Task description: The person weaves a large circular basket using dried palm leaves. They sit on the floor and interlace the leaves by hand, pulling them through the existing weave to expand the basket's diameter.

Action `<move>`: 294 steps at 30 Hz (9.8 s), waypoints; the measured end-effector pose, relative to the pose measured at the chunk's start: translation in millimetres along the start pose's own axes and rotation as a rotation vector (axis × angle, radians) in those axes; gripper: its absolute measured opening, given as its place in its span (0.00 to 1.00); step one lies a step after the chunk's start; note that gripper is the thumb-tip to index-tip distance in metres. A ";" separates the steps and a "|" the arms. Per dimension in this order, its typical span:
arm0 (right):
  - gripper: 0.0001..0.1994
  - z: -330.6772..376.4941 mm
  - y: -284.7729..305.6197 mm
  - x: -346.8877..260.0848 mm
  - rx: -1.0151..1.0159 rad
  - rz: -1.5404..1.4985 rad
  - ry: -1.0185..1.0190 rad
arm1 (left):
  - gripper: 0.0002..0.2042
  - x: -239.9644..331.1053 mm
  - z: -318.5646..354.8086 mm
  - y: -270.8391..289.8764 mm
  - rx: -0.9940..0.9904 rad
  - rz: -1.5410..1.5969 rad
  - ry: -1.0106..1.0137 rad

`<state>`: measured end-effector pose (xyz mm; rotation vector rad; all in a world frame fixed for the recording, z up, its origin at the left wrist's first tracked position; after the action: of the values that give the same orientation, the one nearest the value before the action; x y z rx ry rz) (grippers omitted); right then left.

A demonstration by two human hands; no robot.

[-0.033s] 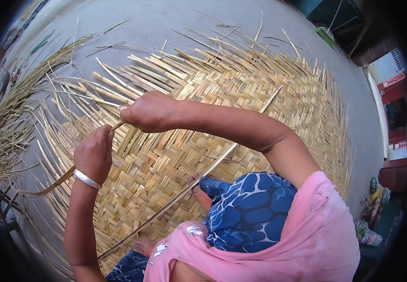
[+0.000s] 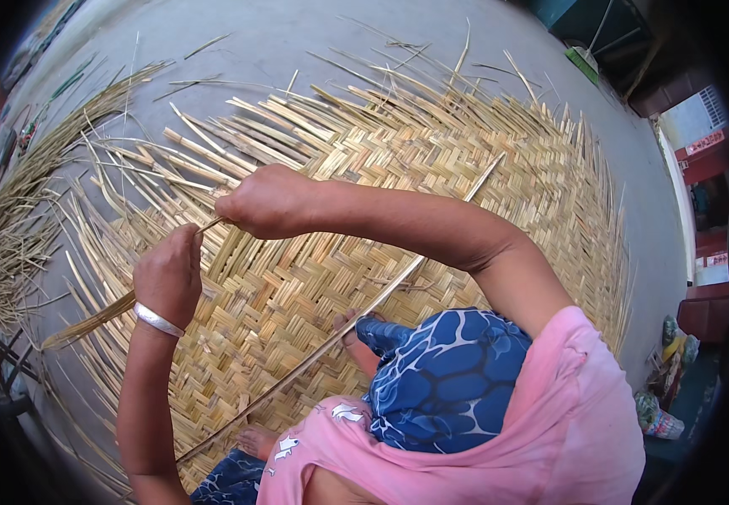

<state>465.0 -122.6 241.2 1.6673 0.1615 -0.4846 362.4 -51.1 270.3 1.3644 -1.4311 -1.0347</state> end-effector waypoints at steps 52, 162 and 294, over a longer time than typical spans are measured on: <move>0.10 11.9 -21.4 23.0 0.131 0.024 -0.297 | 0.11 -15.7 -14.7 -86.5 0.049 0.700 0.420; 0.18 -102.5 -119.9 114.0 -0.045 -0.994 -0.582 | 0.10 -87.8 81.2 -175.2 0.082 0.576 0.794; 0.19 -159.3 -163.5 71.0 -0.501 -1.231 -0.519 | 0.10 -79.5 51.6 -197.4 -0.256 0.638 0.407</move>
<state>502.2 46.7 76.4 0.7451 0.8575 -1.6135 366.2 18.3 62.7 0.7852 -1.2445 -0.4651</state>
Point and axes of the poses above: each hand's wrist, its own z-axis away from the middle knuckle, its own y-axis out of the back of the hand, x = y × z, the point moved 7 cm from there along -z, towards the middle knuckle, and after that the axes turned 7 degrees about -y, right-handed, at the moved point
